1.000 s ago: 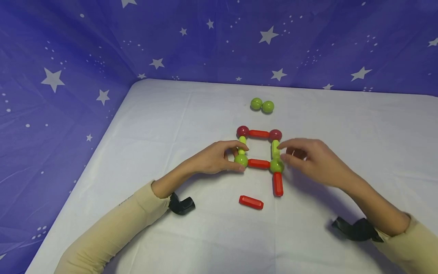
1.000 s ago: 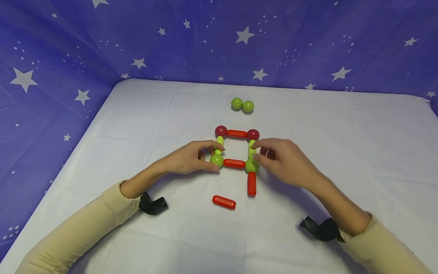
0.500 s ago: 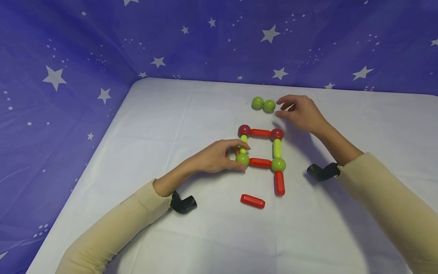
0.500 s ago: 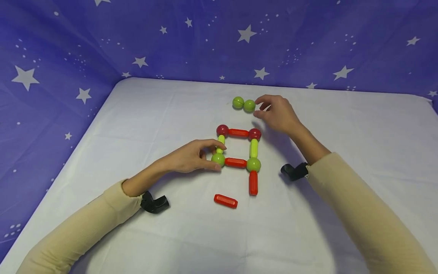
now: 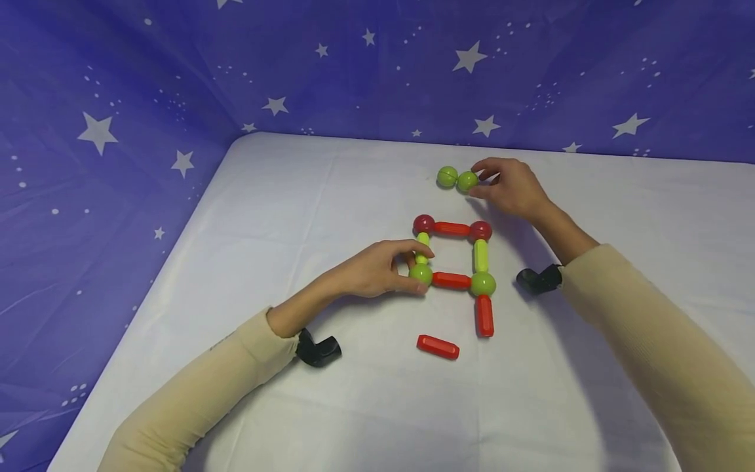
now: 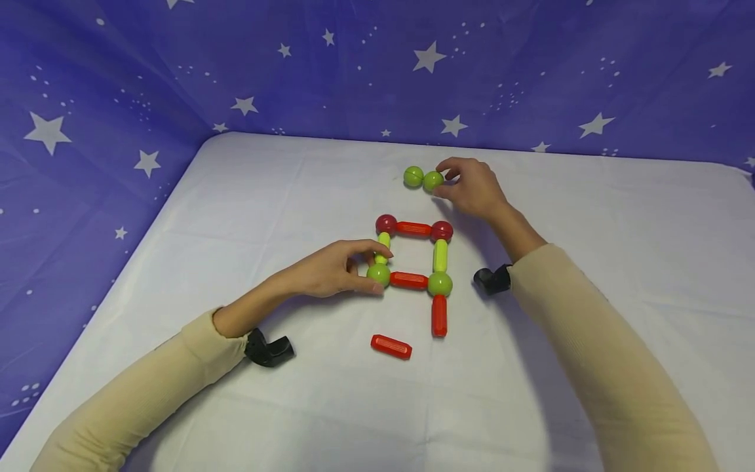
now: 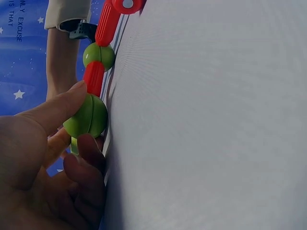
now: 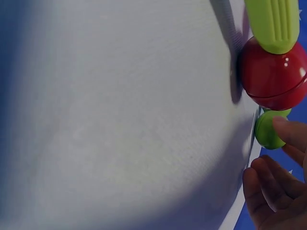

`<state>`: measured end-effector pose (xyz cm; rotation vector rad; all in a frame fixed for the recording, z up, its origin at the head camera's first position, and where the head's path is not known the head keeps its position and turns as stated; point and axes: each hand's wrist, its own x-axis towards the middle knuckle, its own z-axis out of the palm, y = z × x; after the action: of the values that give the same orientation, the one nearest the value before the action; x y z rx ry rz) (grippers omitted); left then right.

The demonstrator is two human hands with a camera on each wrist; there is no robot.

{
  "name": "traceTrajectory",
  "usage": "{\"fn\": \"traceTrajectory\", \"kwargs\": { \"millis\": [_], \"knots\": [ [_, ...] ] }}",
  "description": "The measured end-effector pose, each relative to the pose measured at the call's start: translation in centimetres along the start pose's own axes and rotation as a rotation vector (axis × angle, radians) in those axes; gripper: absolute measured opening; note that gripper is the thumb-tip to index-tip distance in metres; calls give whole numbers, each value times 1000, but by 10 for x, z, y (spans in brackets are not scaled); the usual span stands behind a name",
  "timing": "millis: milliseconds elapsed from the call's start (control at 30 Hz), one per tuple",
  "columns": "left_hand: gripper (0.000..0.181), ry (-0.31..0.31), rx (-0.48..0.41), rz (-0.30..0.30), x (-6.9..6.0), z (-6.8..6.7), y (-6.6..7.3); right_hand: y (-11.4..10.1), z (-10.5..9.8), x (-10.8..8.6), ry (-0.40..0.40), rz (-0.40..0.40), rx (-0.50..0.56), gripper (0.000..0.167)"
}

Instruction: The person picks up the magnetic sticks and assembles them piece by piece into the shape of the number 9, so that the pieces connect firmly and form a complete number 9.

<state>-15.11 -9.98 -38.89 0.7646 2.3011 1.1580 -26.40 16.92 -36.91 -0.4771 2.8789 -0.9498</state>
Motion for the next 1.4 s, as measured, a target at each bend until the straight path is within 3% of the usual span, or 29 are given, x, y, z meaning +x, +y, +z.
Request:
{"fn": "traceTrajectory", "kwargs": {
  "millis": [233,467,800,1067,1400],
  "knots": [
    [52,2,0,0,0,0,0,0,1,4,21,13,-3,32],
    [52,2,1,-1,0,1,-1,1,4,2,43,27,1,34],
    [53,5,12,7,0,0,-1,-2,-2,-18,79,-21,50,38],
    [52,9,5,10,0,0,-2,-7,-9,-53,94,-61,40,35],
    [52,-2,5,-3,0,0,-1,-14,-12,-118,152,-148,43,32]
  ]
}}
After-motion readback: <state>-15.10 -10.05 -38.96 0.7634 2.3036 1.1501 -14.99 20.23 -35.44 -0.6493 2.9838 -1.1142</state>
